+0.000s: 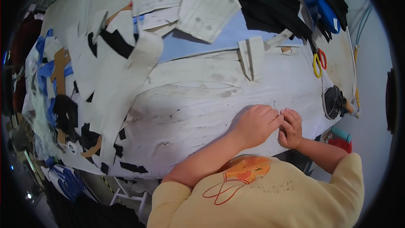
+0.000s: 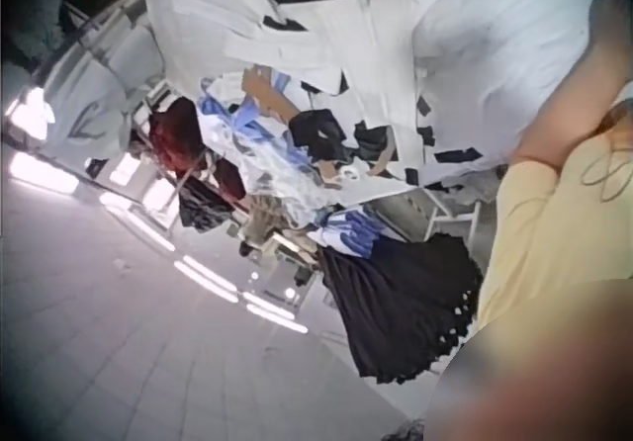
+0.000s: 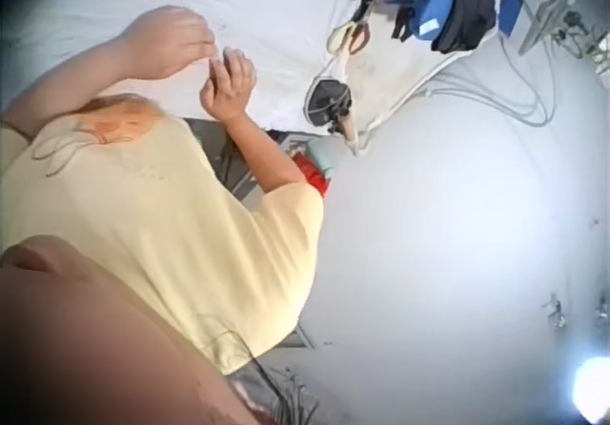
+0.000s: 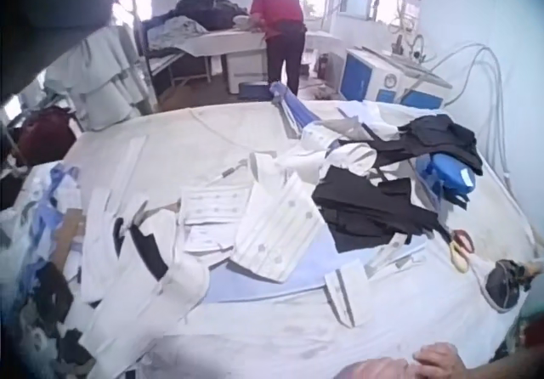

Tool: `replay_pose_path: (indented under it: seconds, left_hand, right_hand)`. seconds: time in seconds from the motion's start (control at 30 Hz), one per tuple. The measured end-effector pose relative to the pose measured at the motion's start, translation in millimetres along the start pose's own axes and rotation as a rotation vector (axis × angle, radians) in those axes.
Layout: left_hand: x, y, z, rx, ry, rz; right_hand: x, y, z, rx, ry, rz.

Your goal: Ironing and marking fabric components using templates and an iron in a textile manufacturing setting.

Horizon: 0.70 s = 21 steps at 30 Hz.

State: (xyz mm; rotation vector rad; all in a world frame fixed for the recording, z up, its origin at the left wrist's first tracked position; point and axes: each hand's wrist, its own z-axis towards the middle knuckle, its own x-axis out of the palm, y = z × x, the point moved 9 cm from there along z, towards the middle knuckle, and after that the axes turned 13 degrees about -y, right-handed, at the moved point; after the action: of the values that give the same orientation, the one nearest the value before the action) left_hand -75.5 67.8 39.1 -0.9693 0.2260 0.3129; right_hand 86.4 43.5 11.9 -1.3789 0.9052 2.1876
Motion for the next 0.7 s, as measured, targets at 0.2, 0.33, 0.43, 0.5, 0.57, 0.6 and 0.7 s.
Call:
replay_pose_path:
  seconds: [0.2,0.33,0.43,0.5,0.57,0.6,0.7]
  left_hand:
    - [-43.8,10.7,7.8,-0.026,-0.216,0.155]
    - [-150.2,58.5,1.7,-0.296,-0.224,0.472]
    - [-248.6,78.9,9.1,-0.302,-0.438,0.888]
    - [-282.2,80.0,30.1,-0.312,-0.462,0.859]
    - [-267.9,128.1,24.0,-0.661,0.053,0.684]
    - [-277.1,110.2,37.9,-0.406,-0.094,0.718]
    - [-337.2,107.0,45.2,-0.573,-0.454,0.515]
  right_hand:
    - [-0.6,5.4,2.1,-0.016,-0.013,0.009]
    - [-4.6,-1.6,-4.8,0.06,0.008,-0.033]
    - [-8.8,2.1,3.5,0.064,-0.008,-0.05]
    - [-8.7,2.7,8.4,0.053,-0.012,0.003]
    - [-9.1,3.0,10.3,0.047,-0.025,-0.005]
    - [-9.7,4.9,7.6,0.045,-0.021,-0.013]
    - [-12.7,4.1,3.3,0.061,-0.025,-0.009]
